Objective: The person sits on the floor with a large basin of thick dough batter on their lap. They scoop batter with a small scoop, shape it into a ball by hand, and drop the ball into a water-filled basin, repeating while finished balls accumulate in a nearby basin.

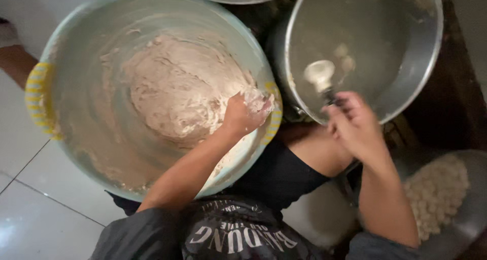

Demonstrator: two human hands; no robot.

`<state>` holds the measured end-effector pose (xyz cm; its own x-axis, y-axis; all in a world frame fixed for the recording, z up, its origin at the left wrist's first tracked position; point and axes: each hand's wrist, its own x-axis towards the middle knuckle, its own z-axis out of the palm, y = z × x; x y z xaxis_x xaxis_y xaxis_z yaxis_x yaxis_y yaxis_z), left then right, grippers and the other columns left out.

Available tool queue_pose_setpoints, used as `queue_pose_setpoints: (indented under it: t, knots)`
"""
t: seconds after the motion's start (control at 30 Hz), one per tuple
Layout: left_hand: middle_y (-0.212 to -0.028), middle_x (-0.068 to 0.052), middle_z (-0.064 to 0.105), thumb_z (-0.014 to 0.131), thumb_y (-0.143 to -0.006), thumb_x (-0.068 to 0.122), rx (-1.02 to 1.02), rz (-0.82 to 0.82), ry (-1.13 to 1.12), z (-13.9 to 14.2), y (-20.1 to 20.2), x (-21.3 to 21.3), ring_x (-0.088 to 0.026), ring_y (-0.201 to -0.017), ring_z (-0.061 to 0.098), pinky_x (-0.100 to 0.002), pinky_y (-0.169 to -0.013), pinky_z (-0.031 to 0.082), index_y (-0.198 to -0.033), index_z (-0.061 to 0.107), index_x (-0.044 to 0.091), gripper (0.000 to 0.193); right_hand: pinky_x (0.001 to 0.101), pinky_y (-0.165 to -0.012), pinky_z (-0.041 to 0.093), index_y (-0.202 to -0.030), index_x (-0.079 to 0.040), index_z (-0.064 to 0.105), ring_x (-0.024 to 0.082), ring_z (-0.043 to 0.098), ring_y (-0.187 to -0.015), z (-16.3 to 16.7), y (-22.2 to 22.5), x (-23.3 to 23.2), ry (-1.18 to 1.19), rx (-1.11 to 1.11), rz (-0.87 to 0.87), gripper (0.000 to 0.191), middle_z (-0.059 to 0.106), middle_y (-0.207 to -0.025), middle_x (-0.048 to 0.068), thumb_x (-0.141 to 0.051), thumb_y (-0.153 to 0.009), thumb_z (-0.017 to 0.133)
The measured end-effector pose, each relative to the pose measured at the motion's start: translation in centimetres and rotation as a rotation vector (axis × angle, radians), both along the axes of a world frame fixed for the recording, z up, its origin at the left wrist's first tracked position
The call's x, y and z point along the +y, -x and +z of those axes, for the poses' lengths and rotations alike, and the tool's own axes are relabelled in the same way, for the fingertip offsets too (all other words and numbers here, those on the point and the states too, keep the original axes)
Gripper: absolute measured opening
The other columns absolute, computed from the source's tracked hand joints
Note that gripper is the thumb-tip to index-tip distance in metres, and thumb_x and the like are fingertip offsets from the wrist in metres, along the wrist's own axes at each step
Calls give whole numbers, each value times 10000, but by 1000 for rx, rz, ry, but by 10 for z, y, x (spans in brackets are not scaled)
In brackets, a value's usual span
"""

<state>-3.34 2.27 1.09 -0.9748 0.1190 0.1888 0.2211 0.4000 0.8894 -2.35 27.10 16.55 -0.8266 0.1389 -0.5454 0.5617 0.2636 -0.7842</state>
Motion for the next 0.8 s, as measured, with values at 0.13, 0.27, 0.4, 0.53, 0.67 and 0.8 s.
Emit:
queue_pose_setpoints:
  t: [0.13, 0.27, 0.4, 0.53, 0.67, 0.8]
  knots:
    - [-707, -114, 693, 848, -769, 269, -142, -47, -61, 27, -1, 0, -344, -648, 695, -419, -595, 554, -789, 697, 90, 235, 290, -635, 523, -1336, -29, 618, 128, 648, -725, 14, -23, -29, -97, -2, 319, 358, 739, -1000, 109, -131, -993, 628]
    - [-751, -124, 705, 797, -779, 198, -164, -88, -111, 38, -3, -1, -326, -681, 715, -402, -640, 575, -874, 730, 105, 149, 230, -686, 502, -1398, -113, 583, 86, 687, -764, 27, -33, -61, -693, 510, 660, 385, 714, -992, 30, -205, -1028, 637]
    - [-697, -155, 673, 817, -647, 206, -272, -83, 12, 27, -1, 3, -385, -674, 686, -457, -612, 559, -788, 715, 89, 210, 236, -521, 449, -1417, -38, 553, 53, 536, -582, 21, -24, -67, -21, -113, 371, 449, 677, -877, 9, -118, -976, 578]
    - [-654, -193, 640, 813, -683, 302, -30, -46, 266, -1, 6, -2, -428, -618, 611, -524, -593, 493, -768, 717, 70, 266, 236, -542, 445, -1400, -42, 579, 59, 517, -591, 23, -18, -46, 71, -180, 296, 418, 688, -889, 0, -111, -987, 572]
    - [-670, -198, 655, 813, -810, 339, -14, 76, 388, -21, 0, -6, -441, -625, 602, -539, -600, 483, -768, 731, 77, 278, 282, -626, 491, -1429, -99, 605, 125, 591, -659, 32, -9, -23, -382, 58, 387, 466, 691, -893, 100, -125, -965, 641]
    - [-826, -179, 711, 746, -886, 284, -102, 147, 83, -20, -6, -1, -423, -748, 666, -484, -692, 550, -878, 712, 69, 218, 355, -720, 509, -1395, -141, 655, 238, 625, -769, 31, 5, -15, -666, 277, 493, 419, 704, -994, 181, -139, -977, 686]
